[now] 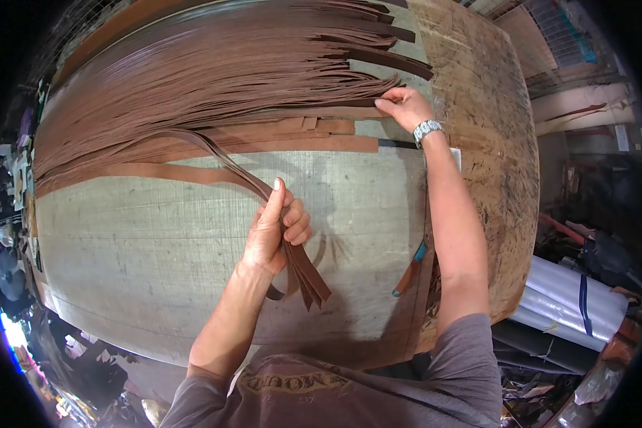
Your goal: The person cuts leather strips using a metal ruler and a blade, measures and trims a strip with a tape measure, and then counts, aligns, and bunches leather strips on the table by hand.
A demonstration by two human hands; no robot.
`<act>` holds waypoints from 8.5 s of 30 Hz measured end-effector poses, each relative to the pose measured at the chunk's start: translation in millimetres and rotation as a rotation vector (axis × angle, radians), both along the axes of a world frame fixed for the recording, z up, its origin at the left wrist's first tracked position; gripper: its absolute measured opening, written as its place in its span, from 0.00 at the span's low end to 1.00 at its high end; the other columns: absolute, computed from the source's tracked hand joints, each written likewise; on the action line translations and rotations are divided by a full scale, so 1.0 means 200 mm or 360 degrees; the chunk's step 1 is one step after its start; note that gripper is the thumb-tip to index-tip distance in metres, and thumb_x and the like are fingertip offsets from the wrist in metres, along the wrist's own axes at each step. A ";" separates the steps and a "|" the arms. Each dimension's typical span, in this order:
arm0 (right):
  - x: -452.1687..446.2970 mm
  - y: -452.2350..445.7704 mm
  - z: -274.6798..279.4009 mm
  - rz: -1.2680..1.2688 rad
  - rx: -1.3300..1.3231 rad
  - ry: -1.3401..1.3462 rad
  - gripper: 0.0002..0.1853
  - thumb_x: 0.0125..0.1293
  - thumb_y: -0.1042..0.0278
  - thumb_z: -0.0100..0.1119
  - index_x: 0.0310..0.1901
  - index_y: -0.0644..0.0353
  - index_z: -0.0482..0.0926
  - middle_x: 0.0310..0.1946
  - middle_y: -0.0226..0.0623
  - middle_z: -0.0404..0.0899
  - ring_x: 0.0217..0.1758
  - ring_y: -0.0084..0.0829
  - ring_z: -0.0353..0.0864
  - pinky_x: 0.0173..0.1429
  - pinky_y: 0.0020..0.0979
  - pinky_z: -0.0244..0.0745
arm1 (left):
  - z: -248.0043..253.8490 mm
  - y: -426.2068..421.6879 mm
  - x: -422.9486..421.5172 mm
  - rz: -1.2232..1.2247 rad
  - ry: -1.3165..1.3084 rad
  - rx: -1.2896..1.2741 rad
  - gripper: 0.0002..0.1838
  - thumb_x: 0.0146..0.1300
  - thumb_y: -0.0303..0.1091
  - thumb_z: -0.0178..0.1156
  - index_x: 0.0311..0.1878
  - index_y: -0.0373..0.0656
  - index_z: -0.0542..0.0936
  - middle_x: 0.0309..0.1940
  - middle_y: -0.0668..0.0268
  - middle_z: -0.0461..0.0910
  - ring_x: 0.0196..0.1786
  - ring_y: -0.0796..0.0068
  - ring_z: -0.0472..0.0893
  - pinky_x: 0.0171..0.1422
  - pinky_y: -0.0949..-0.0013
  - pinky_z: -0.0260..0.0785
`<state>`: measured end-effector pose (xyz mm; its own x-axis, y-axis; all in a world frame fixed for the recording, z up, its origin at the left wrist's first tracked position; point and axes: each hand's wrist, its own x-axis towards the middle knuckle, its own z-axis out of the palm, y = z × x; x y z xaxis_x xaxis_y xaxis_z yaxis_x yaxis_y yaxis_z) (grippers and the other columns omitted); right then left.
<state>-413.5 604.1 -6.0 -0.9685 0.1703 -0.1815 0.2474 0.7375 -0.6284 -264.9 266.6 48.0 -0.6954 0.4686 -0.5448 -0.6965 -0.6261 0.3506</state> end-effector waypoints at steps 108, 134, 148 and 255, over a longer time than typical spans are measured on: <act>0.14 -0.12 -0.09 0.0446 0.0841 0.1393 0.13 0.59 0.78 0.72 0.46 0.57 0.87 0.48 0.31 0.84 0.44 0.39 0.83 0.47 0.41 0.82 | -0.15 0.06 -0.02 0.0125 -0.0017 -0.0118 0.20 0.78 0.58 0.57 0.39 0.51 0.73 0.23 0.76 0.63 0.22 0.83 0.62 0.28 0.74 0.61; 0.12 -0.14 -0.06 0.0503 0.0721 0.1272 0.15 0.60 0.78 0.68 0.50 0.54 0.85 0.46 0.36 0.79 0.47 0.43 0.80 0.50 0.44 0.80 | -0.14 0.06 -0.02 0.0098 -0.0073 -0.0179 0.22 0.76 0.59 0.60 0.38 0.51 0.72 0.23 0.76 0.64 0.22 0.81 0.63 0.30 0.72 0.62; -0.01 -0.17 0.19 0.0750 0.0712 0.0773 0.11 0.63 0.62 0.70 0.37 0.61 0.84 0.38 0.38 0.80 0.47 0.43 0.78 0.50 0.45 0.79 | -0.17 0.08 -0.02 0.0127 0.0020 -0.0147 0.21 0.77 0.58 0.57 0.38 0.51 0.73 0.25 0.70 0.72 0.25 0.73 0.73 0.37 0.62 0.75; 1.22 -1.35 1.49 -0.0534 0.0298 0.0272 0.18 0.70 0.72 0.70 0.57 0.68 0.80 0.39 0.27 0.85 0.27 0.14 0.74 0.28 0.20 0.67 | 0.35 -4.91 -1.42 0.1458 0.0894 -0.0789 0.23 0.76 0.32 0.52 0.69 0.27 0.74 0.72 0.49 0.74 0.77 0.52 0.70 0.86 0.50 0.55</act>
<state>-170.0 334.2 292.8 -0.8672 0.4963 0.0413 0.3971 0.7392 -0.5439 -548.8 -715.9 118.0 -0.8618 -0.5058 -0.0378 0.2704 -0.5211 0.8095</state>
